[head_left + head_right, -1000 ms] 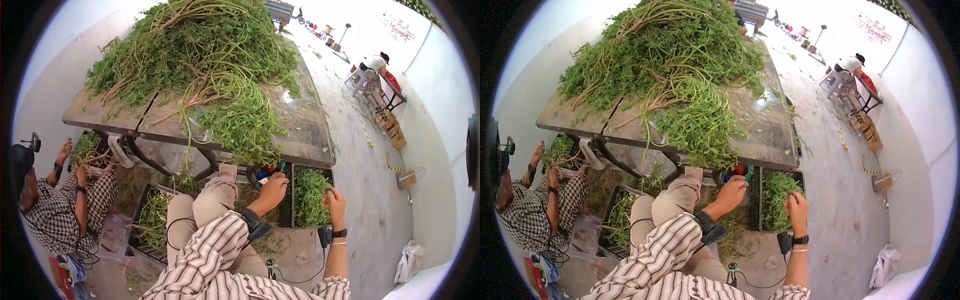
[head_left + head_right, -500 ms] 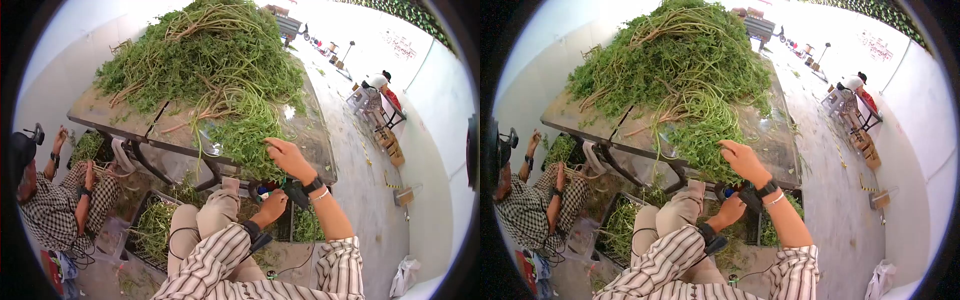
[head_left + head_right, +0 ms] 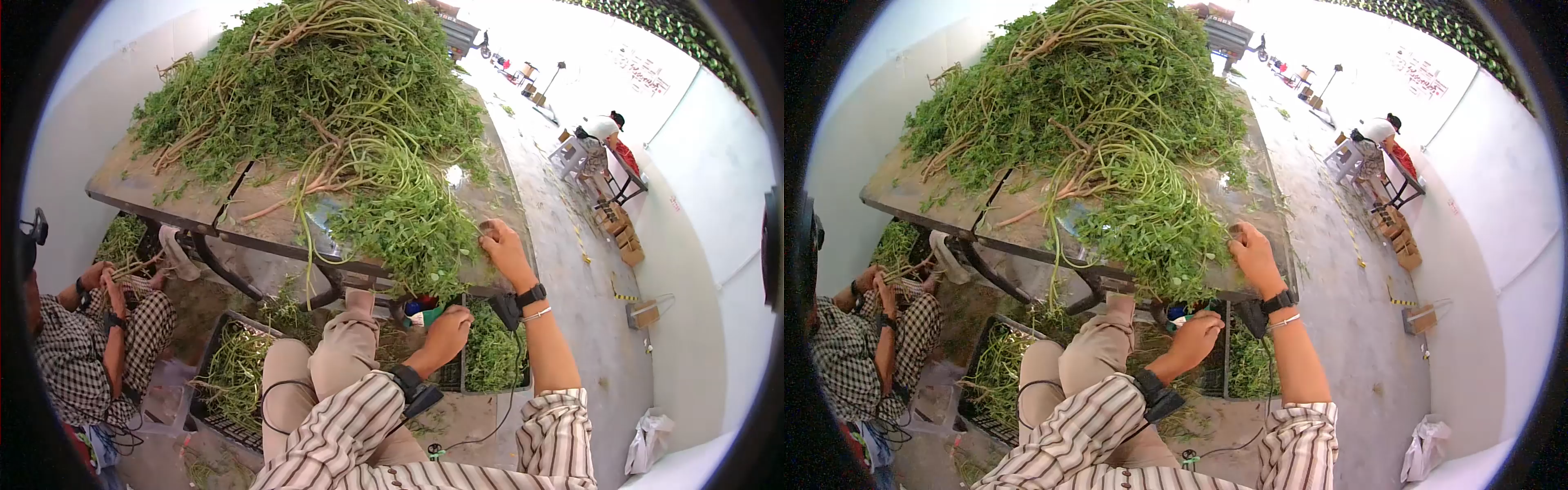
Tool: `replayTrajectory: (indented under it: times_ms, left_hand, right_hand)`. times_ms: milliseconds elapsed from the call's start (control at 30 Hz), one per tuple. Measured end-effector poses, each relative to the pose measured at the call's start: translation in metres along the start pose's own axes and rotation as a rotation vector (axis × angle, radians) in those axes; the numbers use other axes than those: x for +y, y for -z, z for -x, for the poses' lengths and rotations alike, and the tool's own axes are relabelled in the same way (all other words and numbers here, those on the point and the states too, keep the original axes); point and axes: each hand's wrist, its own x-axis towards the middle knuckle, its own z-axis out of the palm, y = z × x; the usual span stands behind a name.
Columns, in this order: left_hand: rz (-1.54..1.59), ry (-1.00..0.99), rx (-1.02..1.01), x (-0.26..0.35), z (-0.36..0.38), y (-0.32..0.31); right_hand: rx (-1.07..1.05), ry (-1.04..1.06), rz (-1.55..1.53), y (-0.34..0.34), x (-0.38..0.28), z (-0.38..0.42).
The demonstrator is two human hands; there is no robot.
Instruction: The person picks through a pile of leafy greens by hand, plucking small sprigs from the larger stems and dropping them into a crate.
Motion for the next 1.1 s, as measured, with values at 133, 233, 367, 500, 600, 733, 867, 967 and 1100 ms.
replayTrajectory:
  times_ms: [133, 233, 367, 500, 600, 733, 867, 967, 1100]
  left_hand:
    - [0.071, -0.002, 0.03, 0.001, -0.004, 0.002]
    - [0.089, -0.016, 0.053, 0.005, -0.003, 0.006]
    - [0.091, 0.017, 0.047, 0.011, 0.001, 0.007]
    - [0.099, 0.006, 0.03, 0.007, -0.004, 0.003]
    - [0.153, 0.001, 0.06, 0.013, -0.004, 0.002]
    - [0.137, -0.052, 0.06, 0.02, -0.003, 0.004]
    - [0.157, -0.064, 0.064, 0.022, -0.004, 0.002]
    - [0.136, -0.127, 0.08, 0.016, -0.004, -0.003]
    - [0.188, -0.026, 0.008, 0.017, -0.004, -0.006]
  right_hand:
    - [-0.093, -0.142, 0.008, 0.007, 0.012, -0.004]
    - [-0.054, -0.091, 0.087, 0.008, 0.028, -0.009]
    - [0.023, -0.066, 0.102, 0.017, 0.047, -0.022]
    - [0.047, -0.03, 0.097, 0.02, 0.041, -0.018]
    - [-0.029, -0.166, 0.067, 0.018, 0.034, -0.009]
    - [-0.09, -0.197, 0.027, 0.018, 0.033, -0.002]
    - [0.008, -0.012, 0.116, 0.022, 0.009, -0.008]
    - [0.008, 0.13, 0.173, 0.021, -0.015, -0.017]
    - [-0.223, 0.169, 0.11, 0.0, -0.044, -0.025]
